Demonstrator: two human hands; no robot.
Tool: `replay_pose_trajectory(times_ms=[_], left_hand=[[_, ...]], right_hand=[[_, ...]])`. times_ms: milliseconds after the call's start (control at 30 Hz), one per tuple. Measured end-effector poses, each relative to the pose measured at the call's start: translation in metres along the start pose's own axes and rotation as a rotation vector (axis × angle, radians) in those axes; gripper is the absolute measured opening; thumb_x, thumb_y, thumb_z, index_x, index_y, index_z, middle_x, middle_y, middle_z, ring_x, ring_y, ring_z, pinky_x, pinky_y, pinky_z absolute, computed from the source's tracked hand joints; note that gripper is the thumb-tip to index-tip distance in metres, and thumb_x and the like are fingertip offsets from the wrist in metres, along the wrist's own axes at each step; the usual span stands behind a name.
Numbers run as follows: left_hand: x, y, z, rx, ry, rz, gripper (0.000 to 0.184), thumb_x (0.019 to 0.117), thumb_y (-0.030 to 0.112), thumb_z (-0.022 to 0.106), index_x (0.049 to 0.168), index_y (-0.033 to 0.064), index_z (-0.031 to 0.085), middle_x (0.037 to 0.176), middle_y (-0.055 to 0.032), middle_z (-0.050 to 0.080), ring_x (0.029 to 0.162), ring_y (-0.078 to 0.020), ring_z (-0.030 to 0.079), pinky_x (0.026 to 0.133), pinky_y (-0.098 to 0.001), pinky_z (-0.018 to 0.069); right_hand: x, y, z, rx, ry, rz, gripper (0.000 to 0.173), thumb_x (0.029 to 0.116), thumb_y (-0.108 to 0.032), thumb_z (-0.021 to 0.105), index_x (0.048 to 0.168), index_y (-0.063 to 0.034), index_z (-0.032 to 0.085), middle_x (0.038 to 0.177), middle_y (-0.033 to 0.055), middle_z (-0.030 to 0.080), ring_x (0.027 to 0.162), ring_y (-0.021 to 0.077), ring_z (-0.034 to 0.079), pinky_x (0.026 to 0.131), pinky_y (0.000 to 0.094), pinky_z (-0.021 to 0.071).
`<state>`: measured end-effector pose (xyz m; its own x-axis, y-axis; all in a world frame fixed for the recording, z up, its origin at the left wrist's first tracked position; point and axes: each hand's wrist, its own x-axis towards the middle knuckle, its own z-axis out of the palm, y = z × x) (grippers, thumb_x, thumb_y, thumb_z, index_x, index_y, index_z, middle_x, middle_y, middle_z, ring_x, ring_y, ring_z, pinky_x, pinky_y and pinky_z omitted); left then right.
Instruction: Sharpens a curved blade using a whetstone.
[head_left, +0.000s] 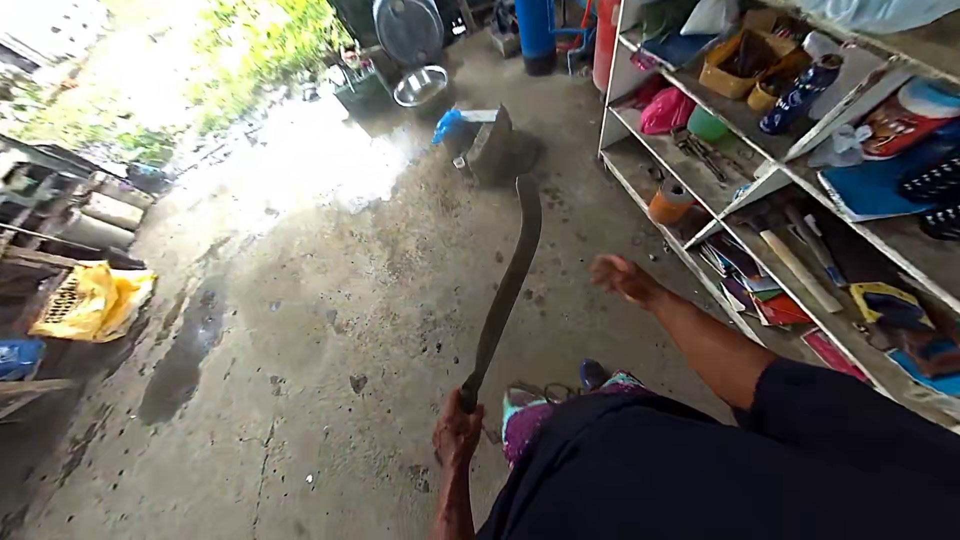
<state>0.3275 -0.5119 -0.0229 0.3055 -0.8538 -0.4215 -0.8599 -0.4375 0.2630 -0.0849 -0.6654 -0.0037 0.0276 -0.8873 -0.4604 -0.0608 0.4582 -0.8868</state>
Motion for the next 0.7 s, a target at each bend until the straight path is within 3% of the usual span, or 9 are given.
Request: replay_pose_trajectory(times_ms=[133, 233, 300, 400, 500, 600, 700], left_hand=[[0.05, -0.005, -0.014, 0.034, 0.097, 0.069, 0.049, 0.0851, 0.029, 0.081, 0.128, 0.0095, 0.068, 0.114, -0.0184, 0.073, 0.106, -0.0402, 0.07, 0.088, -0.0673, 0.0533], [0.111, -0.016, -0.031, 0.028, 0.2, 0.143, 0.048, 0.082, 0.027, 0.084, 0.122, 0.004, 0.07, 0.113, -0.0202, 0.073, 0.106, -0.0422, 0.07, 0.087, -0.0667, 0.0539], [0.165, -0.026, -0.048, 0.018, 0.244, 0.176, 0.047, 0.0808, 0.025, 0.085, 0.119, 0.002, 0.071, 0.11, -0.021, 0.073, 0.104, -0.0425, 0.07, 0.087, -0.0655, 0.054], [0.257, -0.04, -0.093, 0.036, 0.187, 0.187, 0.048, 0.0795, 0.023, 0.086, 0.119, 0.0012, 0.07, 0.113, -0.0213, 0.073, 0.107, -0.0414, 0.069, 0.094, -0.0629, 0.0521], [0.349, -0.037, -0.156, 0.116, 0.069, 0.168, 0.052, 0.0813, 0.031, 0.085, 0.123, 0.0038, 0.069, 0.117, -0.0196, 0.071, 0.112, -0.0392, 0.067, 0.1, -0.0599, 0.0508], [0.429, -0.031, -0.227, 0.217, 0.124, 0.182, 0.059, 0.0809, 0.048, 0.082, 0.123, 0.0083, 0.071, 0.116, -0.0164, 0.073, 0.115, -0.0382, 0.066, 0.109, -0.0653, 0.0396], [0.496, -0.028, -0.282, 0.211, 0.31, 0.265, 0.065, 0.075, 0.055, 0.085, 0.117, 0.0072, 0.073, 0.114, -0.0209, 0.072, 0.118, -0.0471, 0.062, 0.111, -0.0773, 0.0274]], right_hand=[[0.122, -0.05, 0.045, 0.095, -0.035, -0.134, 0.063, 0.1051, -0.035, 0.058, 0.154, -0.0034, 0.035, 0.14, 0.0179, 0.059, 0.116, 0.0279, 0.066, 0.094, 0.0458, 0.0575], [0.208, -0.091, 0.085, 0.296, 0.004, -0.138, 0.041, 0.1051, -0.031, 0.06, 0.132, -0.002, 0.05, 0.112, 0.0157, 0.067, 0.094, 0.0237, 0.07, 0.081, 0.0422, 0.0604], [0.255, -0.113, 0.11, 0.29, 0.035, -0.125, 0.034, 0.1049, -0.027, 0.061, 0.127, -0.002, 0.054, 0.105, 0.0156, 0.067, 0.087, 0.0235, 0.069, 0.076, 0.0418, 0.0604], [0.301, -0.144, 0.141, 0.251, 0.063, -0.06, 0.046, 0.1036, -0.041, 0.06, 0.136, -0.0093, 0.056, 0.112, 0.0145, 0.07, 0.094, 0.0251, 0.07, 0.079, 0.0451, 0.0604], [0.343, -0.179, 0.16, 0.328, 0.134, -0.021, 0.048, 0.1083, -0.044, 0.049, 0.134, -0.0046, 0.056, 0.107, 0.0163, 0.07, 0.089, 0.026, 0.071, 0.077, 0.0446, 0.0613], [0.382, -0.214, 0.182, 0.463, 0.235, -0.048, 0.045, 0.1117, -0.04, 0.04, 0.128, -0.0018, 0.057, 0.098, 0.0143, 0.07, 0.083, 0.023, 0.071, 0.075, 0.0421, 0.0619], [0.413, -0.237, 0.2, 0.59, 0.321, -0.075, 0.041, 0.1119, -0.04, 0.039, 0.124, -0.0055, 0.058, 0.095, 0.0099, 0.069, 0.081, 0.0198, 0.07, 0.074, 0.0394, 0.0618]])
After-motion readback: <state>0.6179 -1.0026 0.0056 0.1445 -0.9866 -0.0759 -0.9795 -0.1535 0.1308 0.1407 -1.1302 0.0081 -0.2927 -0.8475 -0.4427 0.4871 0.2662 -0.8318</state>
